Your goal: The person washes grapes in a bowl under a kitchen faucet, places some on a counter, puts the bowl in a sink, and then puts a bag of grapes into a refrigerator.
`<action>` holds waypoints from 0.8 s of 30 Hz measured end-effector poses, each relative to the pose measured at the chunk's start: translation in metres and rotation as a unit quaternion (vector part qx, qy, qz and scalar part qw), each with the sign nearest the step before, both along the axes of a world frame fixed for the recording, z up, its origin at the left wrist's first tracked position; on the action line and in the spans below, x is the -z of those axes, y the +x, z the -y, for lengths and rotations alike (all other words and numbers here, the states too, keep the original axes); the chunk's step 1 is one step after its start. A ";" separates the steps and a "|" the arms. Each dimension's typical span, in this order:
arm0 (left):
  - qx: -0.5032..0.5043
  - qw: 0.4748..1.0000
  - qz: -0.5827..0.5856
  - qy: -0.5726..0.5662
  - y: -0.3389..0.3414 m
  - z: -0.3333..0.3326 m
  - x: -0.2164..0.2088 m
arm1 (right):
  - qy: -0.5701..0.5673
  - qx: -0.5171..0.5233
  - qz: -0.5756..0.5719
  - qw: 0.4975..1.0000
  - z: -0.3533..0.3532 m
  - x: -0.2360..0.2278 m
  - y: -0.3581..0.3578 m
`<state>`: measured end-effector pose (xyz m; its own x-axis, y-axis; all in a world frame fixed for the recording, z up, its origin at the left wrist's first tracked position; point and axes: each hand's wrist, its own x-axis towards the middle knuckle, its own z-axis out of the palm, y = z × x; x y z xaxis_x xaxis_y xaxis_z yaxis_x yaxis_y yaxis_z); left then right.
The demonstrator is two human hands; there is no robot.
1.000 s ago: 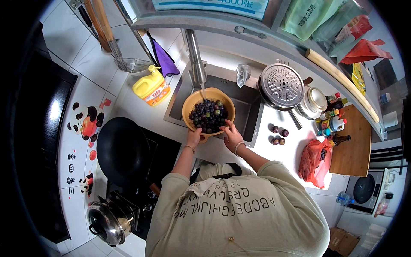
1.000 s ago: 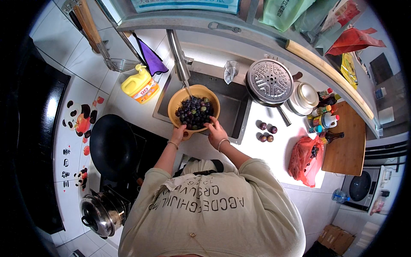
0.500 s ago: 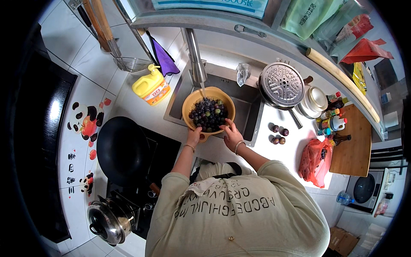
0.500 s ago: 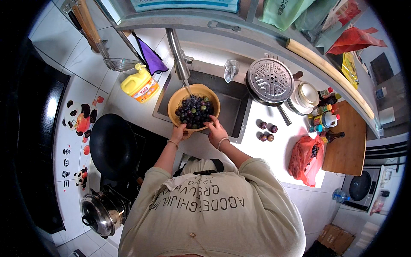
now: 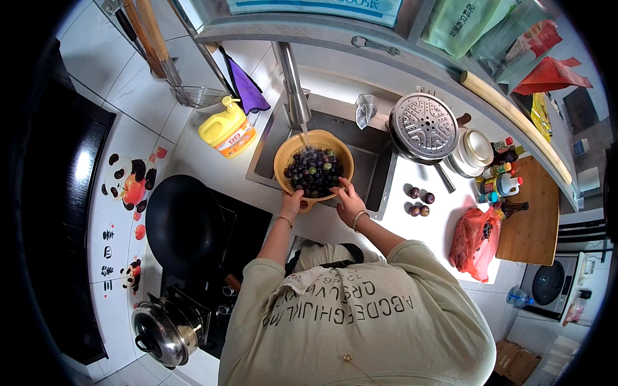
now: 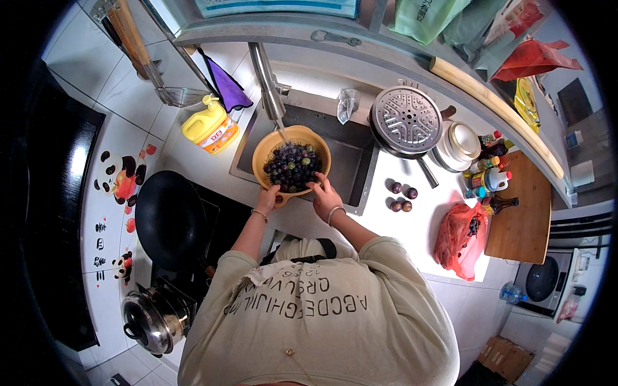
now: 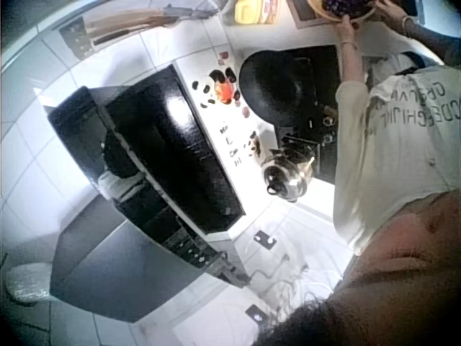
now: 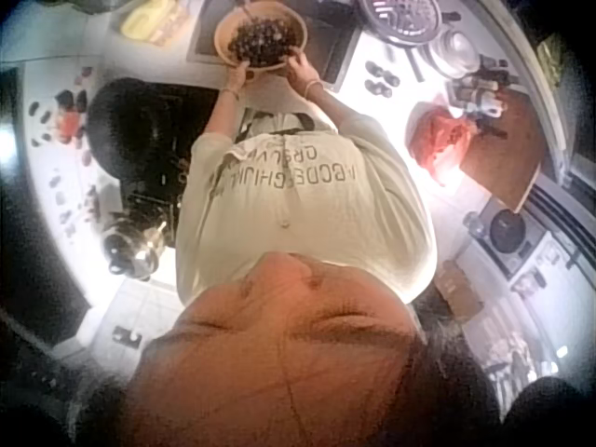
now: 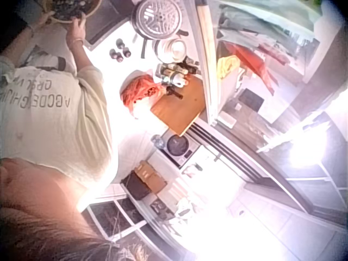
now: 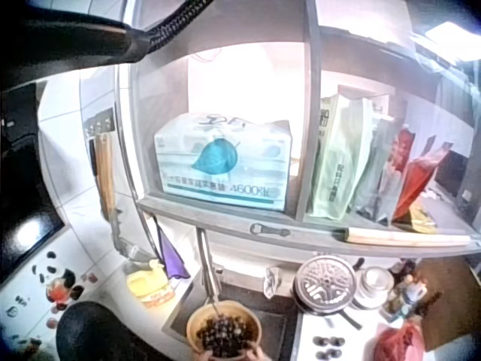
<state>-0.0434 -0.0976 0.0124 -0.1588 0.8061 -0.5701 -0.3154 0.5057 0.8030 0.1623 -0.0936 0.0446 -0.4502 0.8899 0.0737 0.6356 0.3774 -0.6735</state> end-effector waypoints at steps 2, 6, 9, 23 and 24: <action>0.000 1.000 0.004 0.001 0.001 0.000 -0.002 | 0.001 0.001 -0.001 1.000 0.000 0.003 0.001; -0.002 1.000 0.007 0.007 -0.001 -0.002 0.006 | -0.002 -0.002 -0.002 1.000 -0.001 0.001 0.000; -0.002 1.000 -0.018 0.010 -0.001 -0.002 0.009 | -0.013 0.001 0.013 1.000 -0.001 0.001 0.000; -0.003 1.000 -0.019 0.002 0.003 -0.002 -0.009 | -0.019 0.008 0.011 1.000 -0.002 -0.001 0.001; -0.004 1.000 -0.017 0.009 0.001 -0.003 -0.005 | -0.020 0.008 0.012 1.000 -0.001 -0.002 0.000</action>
